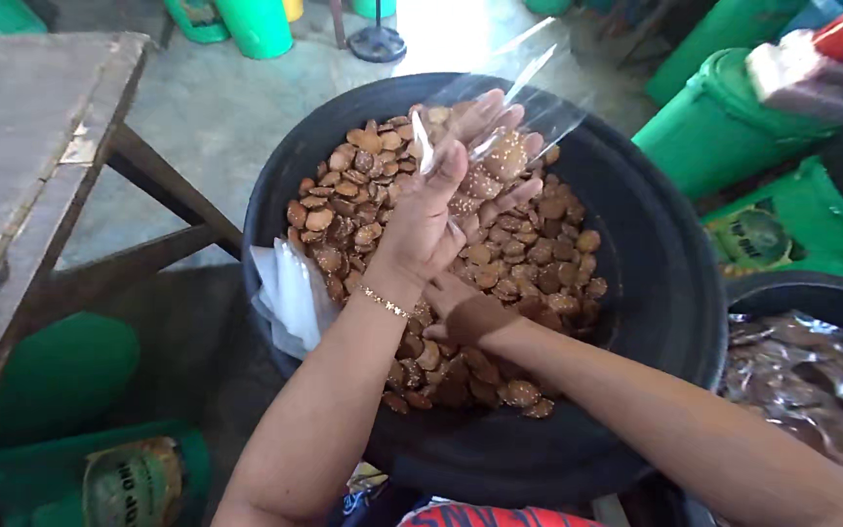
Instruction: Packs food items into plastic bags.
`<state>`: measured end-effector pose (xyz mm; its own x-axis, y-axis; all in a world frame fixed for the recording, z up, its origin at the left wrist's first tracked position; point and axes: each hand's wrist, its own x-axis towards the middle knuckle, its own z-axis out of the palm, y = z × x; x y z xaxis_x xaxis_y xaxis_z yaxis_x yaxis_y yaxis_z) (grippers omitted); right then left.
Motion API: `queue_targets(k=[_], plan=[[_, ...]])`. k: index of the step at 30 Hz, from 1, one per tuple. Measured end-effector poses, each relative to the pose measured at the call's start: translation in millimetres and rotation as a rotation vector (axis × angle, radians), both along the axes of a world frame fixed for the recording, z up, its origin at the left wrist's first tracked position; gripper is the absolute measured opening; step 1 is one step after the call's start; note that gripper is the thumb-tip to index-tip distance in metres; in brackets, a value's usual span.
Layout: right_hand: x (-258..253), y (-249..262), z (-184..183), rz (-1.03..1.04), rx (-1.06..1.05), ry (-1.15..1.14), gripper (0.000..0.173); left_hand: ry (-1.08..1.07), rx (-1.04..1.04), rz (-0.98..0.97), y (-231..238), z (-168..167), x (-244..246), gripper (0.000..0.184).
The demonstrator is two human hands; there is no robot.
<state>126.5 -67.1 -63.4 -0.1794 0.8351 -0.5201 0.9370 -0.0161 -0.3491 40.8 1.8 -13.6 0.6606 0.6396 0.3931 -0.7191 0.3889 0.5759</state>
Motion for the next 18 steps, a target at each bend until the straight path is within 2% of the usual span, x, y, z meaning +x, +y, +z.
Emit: queue_targets(k=[1,4,6,9,13,15,17,18], plan=[[-5.8,4.0,-1.4,-0.010,-0.020,-0.024,0.073,0.031,0.011,0.004,-2.2,1.4,-1.8,0.044],[-15.5,7.4,7.8,0.029,-0.030,-0.078,0.060,0.130,0.046,0.041,-8.2,6.0,-5.4,0.042],[-15.1,2.1,14.8,0.057,0.022,-0.084,0.053,0.074,0.013,0.028,-4.8,3.5,-2.0,0.041],[1.6,-5.6,22.9,-0.018,0.107,-0.106,0.043,0.038,0.008,0.035,-1.6,1.5,0.9,0.041],[45.6,-13.0,15.4,0.017,-0.076,-0.389,0.041,0.095,-0.014,0.093,-5.3,3.3,2.2,0.041],[55.8,-19.2,13.8,0.007,-0.172,-0.449,0.043,0.112,-0.030,0.092,-5.8,2.5,4.0,0.044],[59.2,-29.1,19.9,0.009,-0.096,-0.399,0.038,0.131,-0.044,0.076,-4.9,1.4,5.5,0.046],[61.5,-36.7,19.3,0.056,0.016,-0.322,0.035,0.136,-0.053,0.068,-4.7,0.9,5.7,0.045]])
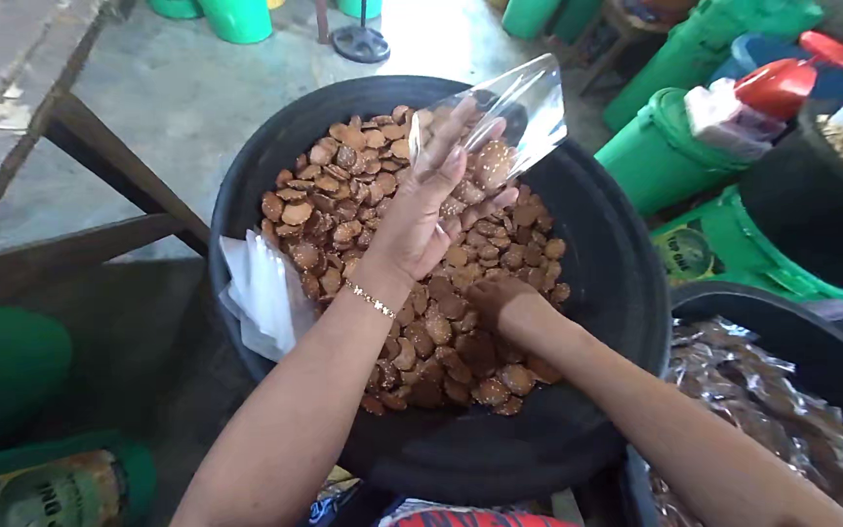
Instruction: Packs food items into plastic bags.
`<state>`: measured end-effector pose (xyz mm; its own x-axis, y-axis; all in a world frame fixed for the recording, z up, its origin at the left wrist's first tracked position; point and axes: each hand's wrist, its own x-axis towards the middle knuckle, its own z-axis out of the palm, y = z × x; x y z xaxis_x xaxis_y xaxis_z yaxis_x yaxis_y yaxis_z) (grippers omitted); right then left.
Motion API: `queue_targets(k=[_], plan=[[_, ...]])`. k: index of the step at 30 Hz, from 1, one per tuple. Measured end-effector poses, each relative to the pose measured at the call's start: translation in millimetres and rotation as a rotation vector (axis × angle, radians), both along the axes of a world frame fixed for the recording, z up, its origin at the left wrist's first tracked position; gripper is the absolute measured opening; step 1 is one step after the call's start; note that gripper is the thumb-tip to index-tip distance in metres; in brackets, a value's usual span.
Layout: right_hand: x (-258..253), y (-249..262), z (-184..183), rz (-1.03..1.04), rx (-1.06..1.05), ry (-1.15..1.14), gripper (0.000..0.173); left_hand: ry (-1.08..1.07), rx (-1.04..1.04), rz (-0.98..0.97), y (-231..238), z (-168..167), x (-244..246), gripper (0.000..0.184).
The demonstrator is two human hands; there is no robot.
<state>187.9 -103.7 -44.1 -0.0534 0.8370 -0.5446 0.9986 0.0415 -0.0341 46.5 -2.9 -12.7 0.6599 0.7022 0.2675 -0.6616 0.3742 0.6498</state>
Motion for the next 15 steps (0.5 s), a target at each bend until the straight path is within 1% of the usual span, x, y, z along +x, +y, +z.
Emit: queue_targets(k=[1,2,3,4,5,6,8,9,10,11,12,13,14,15], plan=[[1.0,-6.5,-3.9,0.086,0.098,0.095,0.031,0.003,-0.007,0.001,-0.1,-1.0,0.4,0.043],[-1.0,-10.9,-8.3,0.170,0.150,0.176,0.028,0.007,-0.004,-0.001,0.0,-2.5,0.7,0.042],[-4.5,-13.9,-13.7,0.252,0.175,0.234,0.029,0.012,0.017,-0.012,0.4,-4.1,0.9,0.043],[-9.5,-14.9,-17.9,0.307,0.150,0.261,0.030,0.027,0.037,-0.027,0.5,-5.4,0.9,0.047],[-14.6,-14.2,-21.5,0.332,0.107,0.262,0.032,0.053,0.045,-0.040,-0.4,-6.2,0.9,0.052],[-20.6,-11.0,-20.3,0.323,0.013,0.240,0.035,0.082,0.051,-0.051,-2.1,-6.7,0.2,0.054],[-27.6,-4.7,-17.3,0.304,-0.117,0.185,0.040,0.122,0.089,-0.071,-5.3,-7.1,-0.6,0.053],[-27.4,-4.7,-17.0,0.310,-0.123,0.185,0.040,0.102,0.090,-0.081,-5.6,-7.7,0.3,0.052],[-24.9,-7.3,-19.1,0.325,-0.078,0.204,0.037,0.073,0.077,-0.083,-6.0,-8.4,1.4,0.052],[-20.7,-11.8,-22.5,0.335,0.011,0.250,0.033,0.046,0.055,-0.083,-5.5,-9.8,2.3,0.051],[-17.6,-15.0,-20.0,0.294,0.071,0.306,0.031,0.027,0.030,-0.090,-4.2,-11.3,2.7,0.051],[-14.4,-16.0,-10.1,0.183,0.088,0.387,0.031,0.027,0.007,-0.093,-2.4,-11.8,2.8,0.052],[-8.4,-17.9,2.0,0.026,0.162,0.538,0.033,0.039,-0.027,-0.090,-1.1,-11.4,3.1,0.054],[-0.3,-21.8,12.5,-0.128,0.305,0.746,0.034,0.060,-0.071,-0.078,-0.9,-10.2,4.1,0.056]])
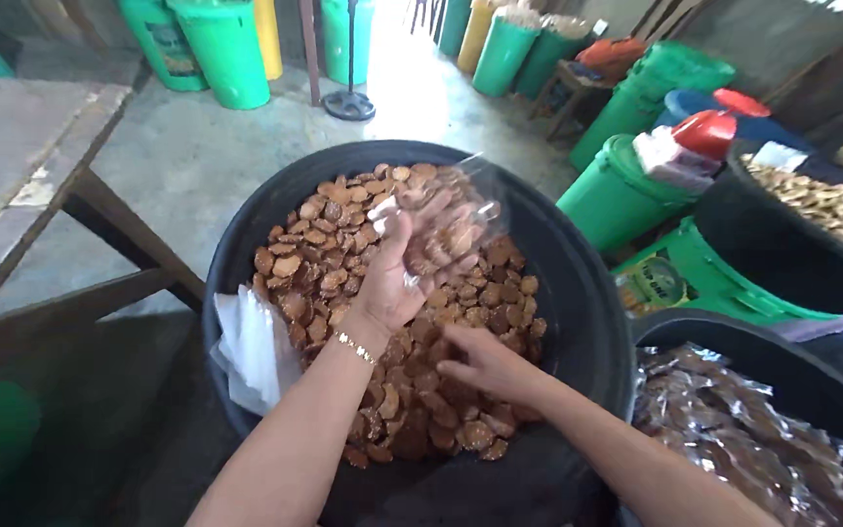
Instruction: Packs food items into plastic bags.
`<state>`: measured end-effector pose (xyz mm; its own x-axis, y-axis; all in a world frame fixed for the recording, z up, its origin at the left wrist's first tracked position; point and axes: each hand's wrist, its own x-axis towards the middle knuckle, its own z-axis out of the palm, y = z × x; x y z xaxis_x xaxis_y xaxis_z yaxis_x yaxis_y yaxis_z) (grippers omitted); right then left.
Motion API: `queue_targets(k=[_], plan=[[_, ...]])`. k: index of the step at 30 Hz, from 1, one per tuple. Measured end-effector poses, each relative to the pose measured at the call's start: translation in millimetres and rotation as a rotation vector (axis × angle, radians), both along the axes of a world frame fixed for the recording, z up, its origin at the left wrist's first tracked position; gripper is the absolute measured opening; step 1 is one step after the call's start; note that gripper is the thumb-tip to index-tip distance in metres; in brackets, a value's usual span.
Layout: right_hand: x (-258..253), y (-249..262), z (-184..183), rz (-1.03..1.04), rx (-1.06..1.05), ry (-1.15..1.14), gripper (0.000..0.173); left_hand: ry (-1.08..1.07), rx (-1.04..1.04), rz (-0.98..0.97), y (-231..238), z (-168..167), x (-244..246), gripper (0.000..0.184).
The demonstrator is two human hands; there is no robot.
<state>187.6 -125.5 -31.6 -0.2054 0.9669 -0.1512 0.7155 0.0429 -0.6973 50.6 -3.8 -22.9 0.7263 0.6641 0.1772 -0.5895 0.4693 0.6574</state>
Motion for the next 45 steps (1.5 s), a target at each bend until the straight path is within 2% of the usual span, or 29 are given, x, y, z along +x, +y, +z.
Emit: queue_targets(k=[2,4,6,8,10,12,14,15,18,19,21,23,25,27,28,32,35,37,40,42,45], plan=[[16.0,-5.5,16.6,-0.296,0.200,0.536,0.034,0.069,-0.041,0.051,-0.9,1.3,2.2,0.053],[33.2,-10.4,36.2,-0.536,0.337,1.011,0.028,0.144,-0.038,0.081,-2.8,6.1,2.7,0.038],[49.3,-16.4,55.6,-0.664,0.439,1.261,0.026,0.165,-0.036,0.059,-4.7,9.4,2.9,0.035],[57.7,-23.5,68.0,-0.689,0.490,1.188,0.024,0.125,-0.032,-0.010,-8.4,10.0,3.7,0.039],[60.6,-28.0,72.3,-0.650,0.495,0.860,0.022,0.087,0.018,-0.119,-13.4,11.7,4.6,0.048],[60.1,-29.1,74.9,-0.554,0.449,0.543,0.029,0.098,0.154,-0.229,-19.2,12.1,4.6,0.055],[52.4,-26.8,78.2,-0.467,0.421,0.444,0.029,0.148,0.246,-0.306,-26.7,12.0,4.0,0.080],[49.1,-26.1,77.6,-0.401,0.426,0.445,0.030,0.155,0.253,-0.333,-31.8,11.1,3.4,0.078],[50.0,-30.0,75.7,-0.115,0.475,0.314,0.045,0.104,0.220,-0.423,-42.7,6.7,2.7,0.045],[49.4,-32.7,76.4,-0.097,0.522,0.252,0.045,0.088,0.235,-0.472,-43.5,6.7,1.6,0.037],[41.1,-36.9,75.1,-0.239,0.660,0.163,0.036,0.086,0.270,-0.582,-42.8,8.4,0.1,0.025],[31.9,-37.6,72.9,-0.358,0.720,0.140,0.029,0.100,0.310,-0.667,-41.7,8.9,-0.4,0.027],[28.3,-37.9,73.9,-0.351,0.695,0.200,0.019,0.187,0.307,-0.653,-44.2,15.3,-3.0,0.028],[35.8,-41.2,77.2,-0.219,0.685,0.254,0.007,0.212,0.264,-0.588,-46.0,18.5,-4.4,0.018],[41.7,-43.2,80.1,-0.148,0.674,0.246,0.010,0.184,0.261,-0.549,-46.6,18.0,-4.1,0.010],[56.5,-50.9,94.1,0.017,0.628,0.100,0.026,0.078,0.204,-0.413,-51.8,14.5,0.4,0.033],[58.6,-57.7,101.9,0.005,0.595,0.073,0.032,0.106,0.084,-0.298,-59.4,22.7,4.6,0.048],[62.8,-61.9,102.5,-0.018,0.557,0.130,0.037,0.122,-0.018,-0.233,-63.4,29.7,6.5,0.035],[68.7,-67.4,96.9,-0.023,0.445,0.296,0.060,0.118,-0.080,-0.187,-65.7,29.7,8.2,0.024],[65.7,-68.5,92.8,-0.066,0.418,0.300,0.062,0.100,-0.051,-0.181,-67.3,28.0,9.8,0.038],[50.7,-66.8,86.2,-0.085,0.383,0.165,0.059,0.084,-0.036,-0.170,-73.9,25.2,14.8,0.046]])
